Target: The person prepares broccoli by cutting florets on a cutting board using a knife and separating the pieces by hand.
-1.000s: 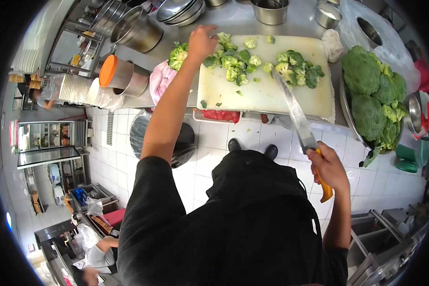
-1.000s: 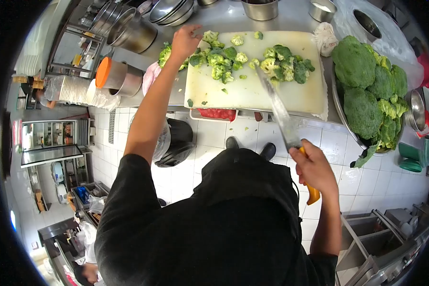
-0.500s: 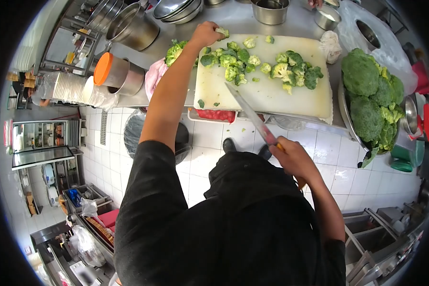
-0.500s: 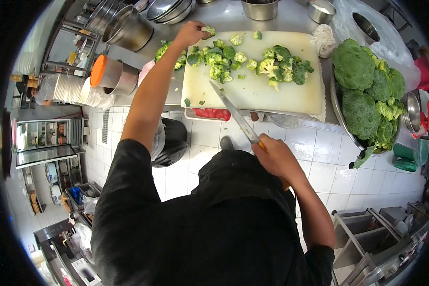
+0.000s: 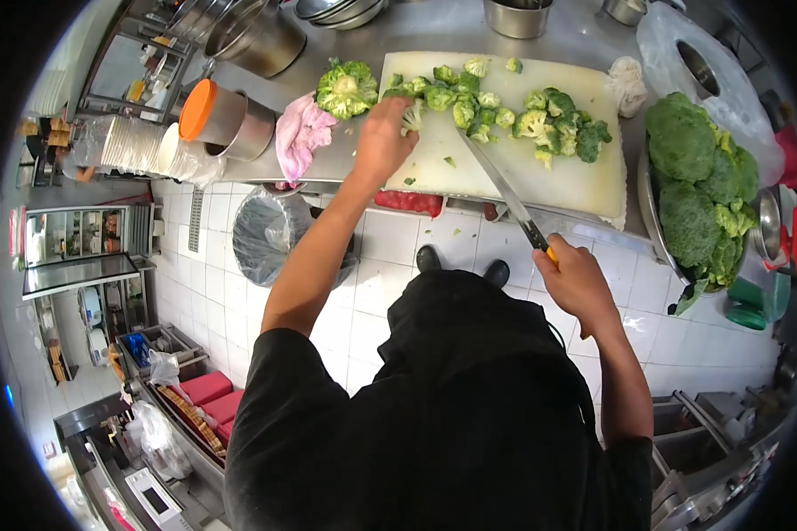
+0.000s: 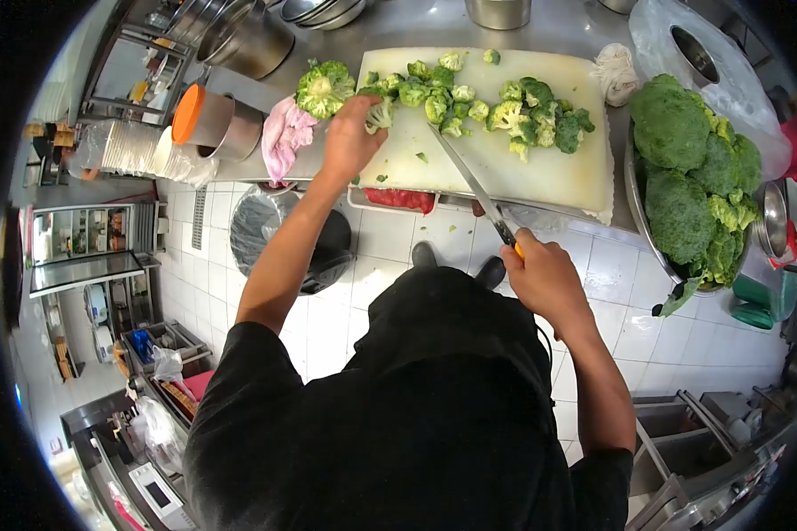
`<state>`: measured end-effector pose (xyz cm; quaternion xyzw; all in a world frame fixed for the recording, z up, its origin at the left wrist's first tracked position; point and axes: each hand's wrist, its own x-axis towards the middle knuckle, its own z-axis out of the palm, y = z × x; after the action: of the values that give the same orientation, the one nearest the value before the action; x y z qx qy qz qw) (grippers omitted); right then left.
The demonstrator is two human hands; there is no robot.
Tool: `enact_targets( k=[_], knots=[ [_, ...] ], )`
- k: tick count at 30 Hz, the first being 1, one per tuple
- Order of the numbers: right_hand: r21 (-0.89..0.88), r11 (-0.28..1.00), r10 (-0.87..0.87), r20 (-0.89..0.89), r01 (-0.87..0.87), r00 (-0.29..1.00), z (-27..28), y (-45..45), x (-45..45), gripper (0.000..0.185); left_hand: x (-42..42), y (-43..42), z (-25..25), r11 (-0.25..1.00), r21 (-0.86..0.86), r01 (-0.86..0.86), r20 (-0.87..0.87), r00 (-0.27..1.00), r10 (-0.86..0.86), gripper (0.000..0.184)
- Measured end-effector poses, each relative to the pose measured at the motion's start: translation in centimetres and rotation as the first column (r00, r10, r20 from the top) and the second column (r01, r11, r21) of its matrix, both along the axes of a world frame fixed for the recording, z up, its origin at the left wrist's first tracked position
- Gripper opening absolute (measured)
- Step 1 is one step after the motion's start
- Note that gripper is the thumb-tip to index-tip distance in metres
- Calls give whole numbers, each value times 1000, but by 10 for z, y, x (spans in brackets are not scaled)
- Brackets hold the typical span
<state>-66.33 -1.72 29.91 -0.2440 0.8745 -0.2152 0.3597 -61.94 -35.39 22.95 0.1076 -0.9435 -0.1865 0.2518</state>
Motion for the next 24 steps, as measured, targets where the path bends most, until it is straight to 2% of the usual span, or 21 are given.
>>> enact_targets(
  k=[2, 5, 11, 14, 16, 24],
  knots=[
    [-14, 999, 41, -31, -41, 999, 6, 3, 4, 27, 6, 3, -19, 999, -34, 4, 18, 1000, -4, 48],
    [-30, 996, 84, -58, -86, 995, 17, 3, 8, 26, 12, 6, -22, 999, 27, 47, -28, 999, -47, 46],
    [-17, 992, 127, -51, -128, 991, 19, -4, 9, 27, 19, 9, -17, 977, 206, 59, 48, 996, -70, 36],
    [-1, 994, 109, -14, -109, 994, 25, -6, 8, 28, 23, 12, -16, 982, 171, 78, 28, 996, -84, 35],
    [18, 995, 102, 24, -102, 995, 31, -5, 9, 28, 24, 19, -13, 975, 213, 69, 7, 997, -72, 34],
    [13, 984, 180, -62, -180, 982, 21, 4, 7, 27, 27, 31, -18, 971, 232, 63, 0, 998, -65, 32]
  ],
)
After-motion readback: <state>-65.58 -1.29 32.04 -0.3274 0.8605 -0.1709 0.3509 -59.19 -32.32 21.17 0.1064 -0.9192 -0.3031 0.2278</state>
